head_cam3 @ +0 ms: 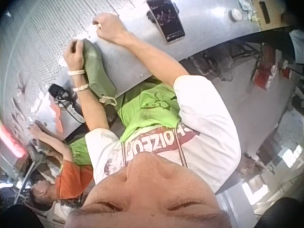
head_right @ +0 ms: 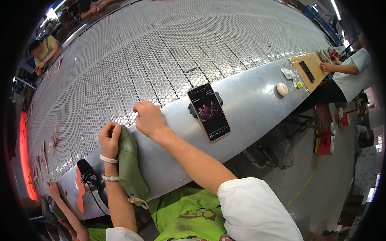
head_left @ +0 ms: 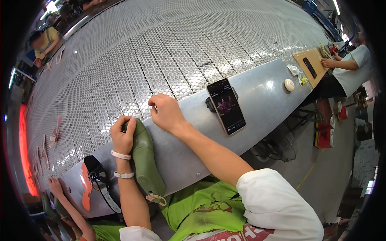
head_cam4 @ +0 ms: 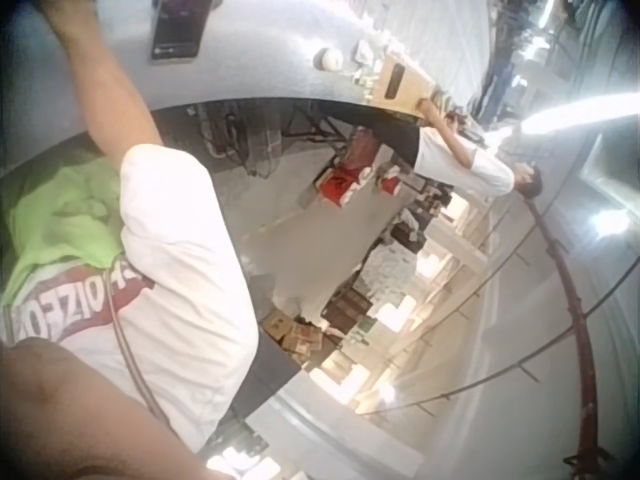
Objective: The person assembles pink slippers by attaching straps to green foam soles. They repeatedly pick up a sole and a strap, align the strap over the sole, and press it into place. The process is repeated for multiple units, with finished slippers placed on a metal mesh table.
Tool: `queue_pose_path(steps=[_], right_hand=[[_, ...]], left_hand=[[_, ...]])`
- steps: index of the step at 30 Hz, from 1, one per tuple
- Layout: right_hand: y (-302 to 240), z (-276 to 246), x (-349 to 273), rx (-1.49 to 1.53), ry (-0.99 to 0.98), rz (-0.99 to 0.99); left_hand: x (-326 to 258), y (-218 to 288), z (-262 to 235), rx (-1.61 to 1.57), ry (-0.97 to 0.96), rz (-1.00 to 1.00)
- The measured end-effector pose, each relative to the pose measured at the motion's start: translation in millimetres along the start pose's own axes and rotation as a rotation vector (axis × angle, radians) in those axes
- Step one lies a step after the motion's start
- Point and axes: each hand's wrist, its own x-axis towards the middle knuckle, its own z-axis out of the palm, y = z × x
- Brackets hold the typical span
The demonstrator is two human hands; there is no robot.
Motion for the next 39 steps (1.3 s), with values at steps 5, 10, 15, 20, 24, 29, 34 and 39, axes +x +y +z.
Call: queue_pose_path(steps=[5,10,15,20,24,29,34,39], right_hand=[[4,13,-3,0.022,0.119,-0.096],[-1,20,-7,0.015,0.097,-0.098],[-6,23,-8,0.05,0.104,-0.095],[-13,23,-7,0.076,0.122,-0.054],[-13,24,-6,0.095,0.143,-0.007],[-15,27,-7,0.128,0.161,0.0],[-13,35,-6,0.13,0.179,-0.005],[-14,40,-1,0.106,0.214,-0.009]], left_hand=[[-6,-9,-4,-0.035,0.003,-0.014],[-12,-17,-8,-0.045,-0.005,-0.008],[-12,-19,-12,-0.049,-0.01,-0.021],[-12,-14,-20,-0.025,-0.016,-0.026],[-11,-11,-21,-0.037,-0.007,-0.032],[-14,-21,-24,-0.042,-0.002,-0.029],[-16,-27,-30,-0.05,0.016,-0.02],[-13,-27,-36,-0.061,0.009,-0.027]])
